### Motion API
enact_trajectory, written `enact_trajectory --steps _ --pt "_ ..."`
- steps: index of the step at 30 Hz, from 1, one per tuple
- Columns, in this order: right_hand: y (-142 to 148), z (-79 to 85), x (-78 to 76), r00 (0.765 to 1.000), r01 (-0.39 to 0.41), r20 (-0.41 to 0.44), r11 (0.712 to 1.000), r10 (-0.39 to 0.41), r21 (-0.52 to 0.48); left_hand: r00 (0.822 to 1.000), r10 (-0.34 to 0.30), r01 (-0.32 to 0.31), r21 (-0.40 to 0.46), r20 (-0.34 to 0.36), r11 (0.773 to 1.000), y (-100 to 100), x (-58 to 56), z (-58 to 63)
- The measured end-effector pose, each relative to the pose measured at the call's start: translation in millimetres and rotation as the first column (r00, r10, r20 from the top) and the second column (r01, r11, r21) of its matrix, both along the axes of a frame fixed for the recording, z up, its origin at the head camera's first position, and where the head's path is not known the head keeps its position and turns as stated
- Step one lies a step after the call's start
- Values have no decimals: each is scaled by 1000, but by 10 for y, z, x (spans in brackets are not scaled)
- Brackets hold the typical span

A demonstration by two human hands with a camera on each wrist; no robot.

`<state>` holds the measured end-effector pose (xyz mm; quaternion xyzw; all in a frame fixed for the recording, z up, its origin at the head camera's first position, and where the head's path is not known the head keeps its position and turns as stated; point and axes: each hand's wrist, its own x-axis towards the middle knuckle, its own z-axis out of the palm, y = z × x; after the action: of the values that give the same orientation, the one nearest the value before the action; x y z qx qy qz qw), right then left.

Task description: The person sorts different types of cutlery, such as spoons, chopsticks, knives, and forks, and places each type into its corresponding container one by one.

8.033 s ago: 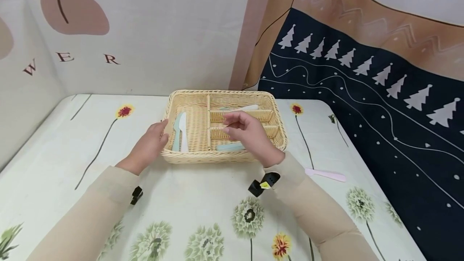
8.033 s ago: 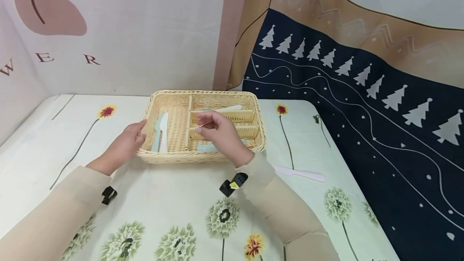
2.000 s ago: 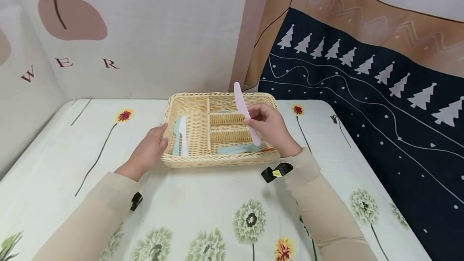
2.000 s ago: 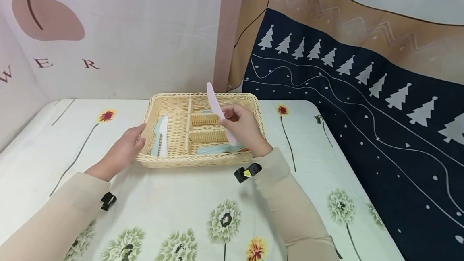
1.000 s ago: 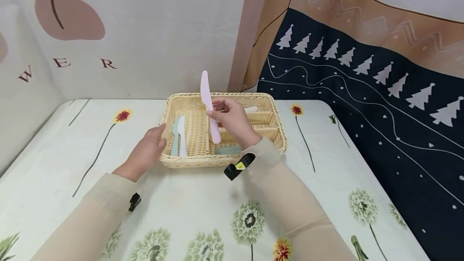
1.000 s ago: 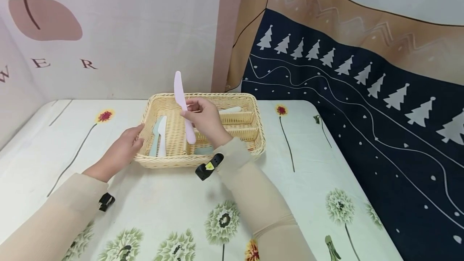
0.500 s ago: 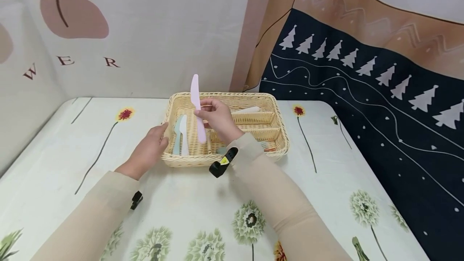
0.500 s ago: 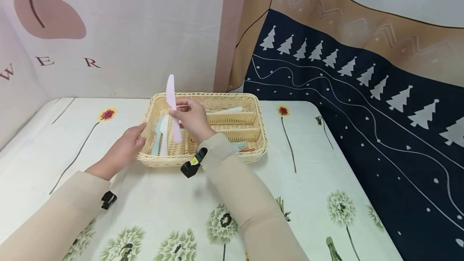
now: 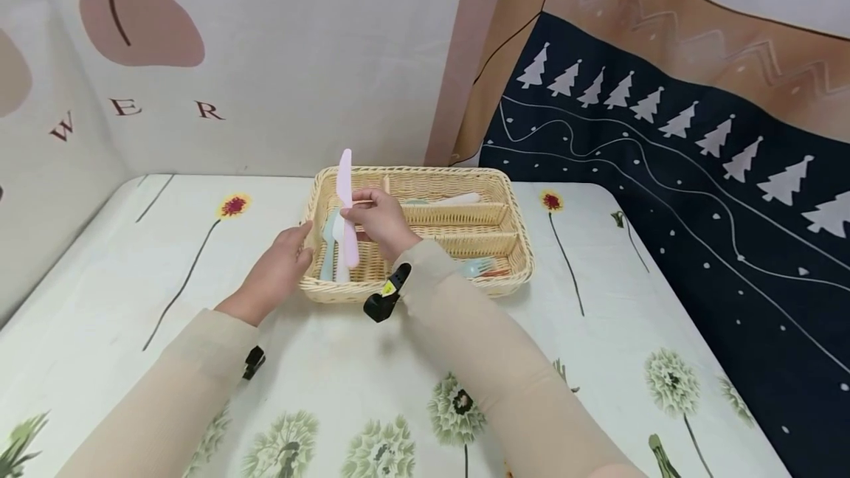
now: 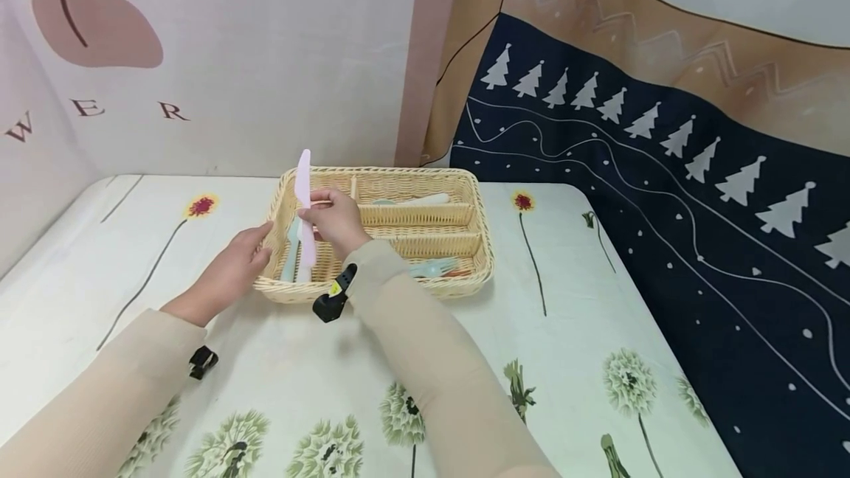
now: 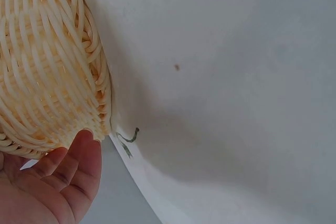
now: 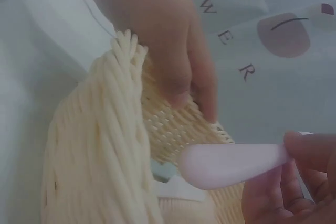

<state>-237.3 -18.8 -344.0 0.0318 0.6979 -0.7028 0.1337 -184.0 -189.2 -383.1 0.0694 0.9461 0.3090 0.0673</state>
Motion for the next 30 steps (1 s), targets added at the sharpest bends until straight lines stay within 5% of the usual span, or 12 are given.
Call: enact_trajectory --steps 6,25,30 --pt "-83 -58 -43 999 -16 45 1000 16 -5 1000 -2 2 0 3 1000 -2 -9 7" --pt "-300 -278 -76 984 71 150 980 -100 187 1000 -7 7 10 -4 1000 1 11 29" --pt "-319 -290 -32 983 85 150 984 -109 156 1000 2 -2 21 7 1000 6 24 20"
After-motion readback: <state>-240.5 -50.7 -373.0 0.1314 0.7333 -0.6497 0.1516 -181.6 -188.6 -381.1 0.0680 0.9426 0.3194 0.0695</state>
